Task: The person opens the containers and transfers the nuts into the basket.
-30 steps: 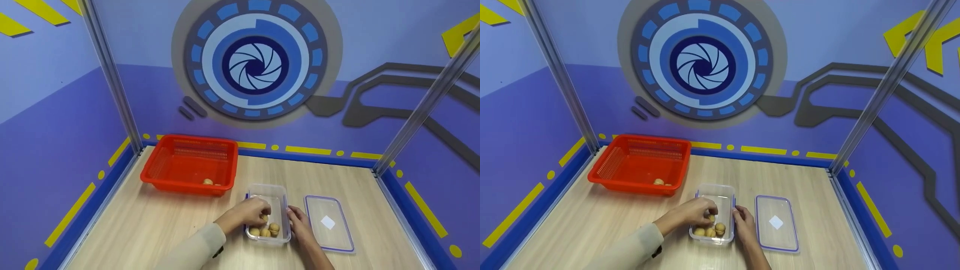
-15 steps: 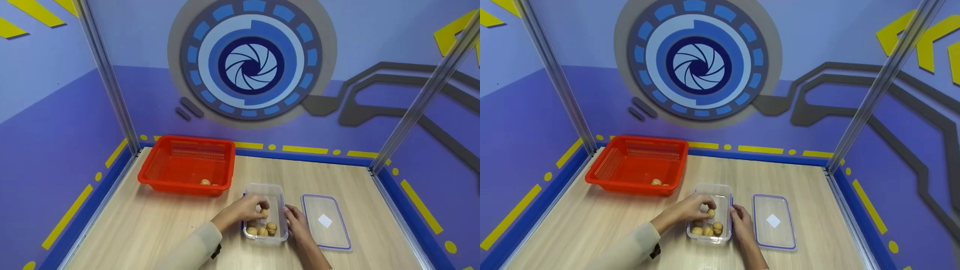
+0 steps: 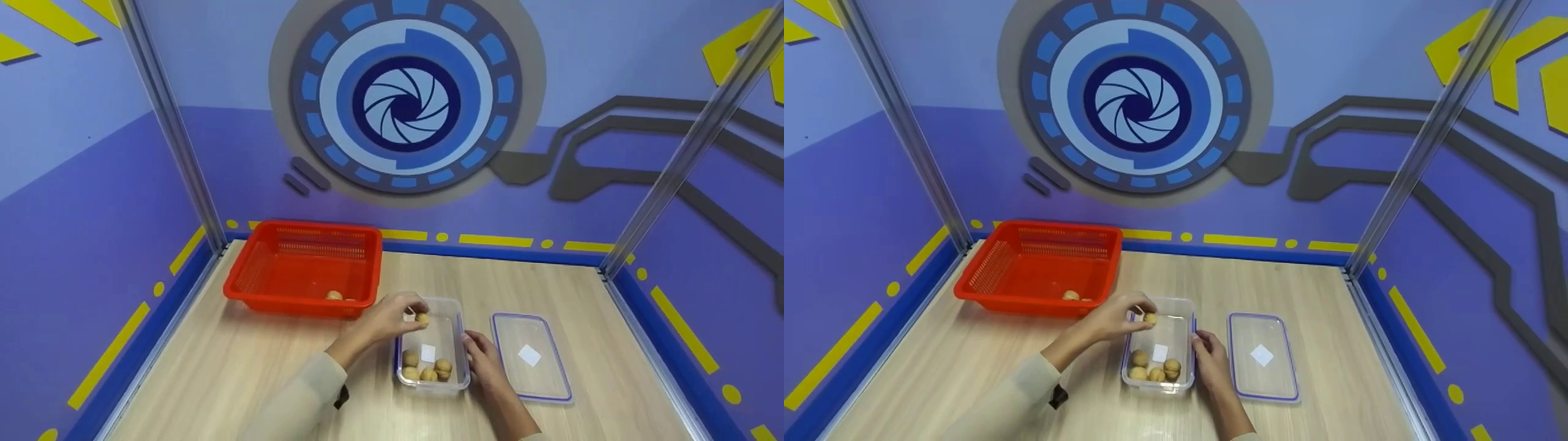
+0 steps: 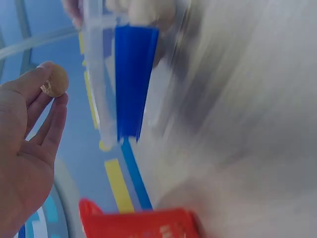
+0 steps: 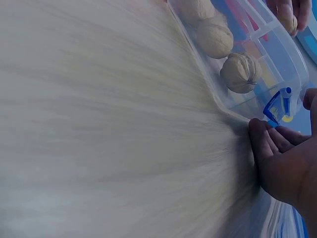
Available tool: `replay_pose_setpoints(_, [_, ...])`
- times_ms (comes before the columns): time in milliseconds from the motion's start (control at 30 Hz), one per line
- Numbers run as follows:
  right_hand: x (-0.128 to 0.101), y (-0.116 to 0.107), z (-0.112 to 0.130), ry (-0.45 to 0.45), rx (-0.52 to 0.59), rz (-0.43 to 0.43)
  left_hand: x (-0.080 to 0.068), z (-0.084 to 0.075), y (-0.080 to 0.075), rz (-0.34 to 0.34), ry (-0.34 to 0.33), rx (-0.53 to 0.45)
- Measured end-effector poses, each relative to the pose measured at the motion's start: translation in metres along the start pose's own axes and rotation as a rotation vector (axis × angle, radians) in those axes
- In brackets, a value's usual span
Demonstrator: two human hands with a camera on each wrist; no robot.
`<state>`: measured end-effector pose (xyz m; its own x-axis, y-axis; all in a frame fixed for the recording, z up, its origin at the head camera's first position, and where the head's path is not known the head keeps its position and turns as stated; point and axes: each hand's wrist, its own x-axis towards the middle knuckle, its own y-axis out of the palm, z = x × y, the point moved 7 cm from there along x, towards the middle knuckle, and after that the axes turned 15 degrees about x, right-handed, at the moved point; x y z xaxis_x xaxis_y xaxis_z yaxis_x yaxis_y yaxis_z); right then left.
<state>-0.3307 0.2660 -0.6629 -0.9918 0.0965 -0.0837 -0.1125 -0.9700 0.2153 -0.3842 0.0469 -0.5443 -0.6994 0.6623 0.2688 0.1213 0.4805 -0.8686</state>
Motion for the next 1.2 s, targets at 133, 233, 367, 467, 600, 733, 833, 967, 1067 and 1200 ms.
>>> replay_pose_setpoints(133, [0.001, 0.0, 0.001, -0.01, -0.002, -0.002, -0.006, 0.018, -0.022, -0.103, -0.028, -0.022])
replay_pose_setpoints(233, [0.0, 0.001, 0.002, -0.013, -0.008, -0.004, -0.013, 0.032, -0.038, -0.18, -0.052, -0.038])
replay_pose_setpoints(367, [0.0, 0.002, 0.003, -0.013, 0.004, 0.002, -0.022, 0.05, -0.055, -0.257, -0.101, -0.041])
replay_pose_setpoints(467, [0.0, 0.003, 0.004, -0.023, 0.009, 0.004, -0.029, 0.065, -0.064, -0.297, -0.165, -0.028])
replay_pose_setpoints(600, [-0.001, 0.003, 0.005, -0.027, 0.0, 0.007, -0.038, 0.084, -0.071, -0.369, -0.247, -0.009])
replay_pose_setpoints(733, [-0.002, 0.002, 0.004, -0.023, -0.005, 0.012, -0.048, 0.099, -0.075, -0.449, -0.307, -0.013])
replay_pose_setpoints(833, [-0.003, 0.002, 0.003, -0.017, -0.008, 0.002, -0.053, 0.108, -0.076, -0.472, -0.332, -0.029])
replay_pose_setpoints(967, [-0.003, 0.0, 0.001, -0.01, -0.018, -0.01, -0.056, 0.118, -0.073, -0.45, -0.362, -0.05])
replay_pose_setpoints(1067, [-0.003, -0.001, 0.0, -0.007, -0.019, -0.008, -0.055, 0.123, -0.071, -0.421, -0.388, -0.065])
replay_pose_setpoints(1200, [-0.003, -0.002, 0.0, 0.004, -0.025, -0.005, -0.05, 0.126, -0.072, -0.395, -0.394, -0.069])
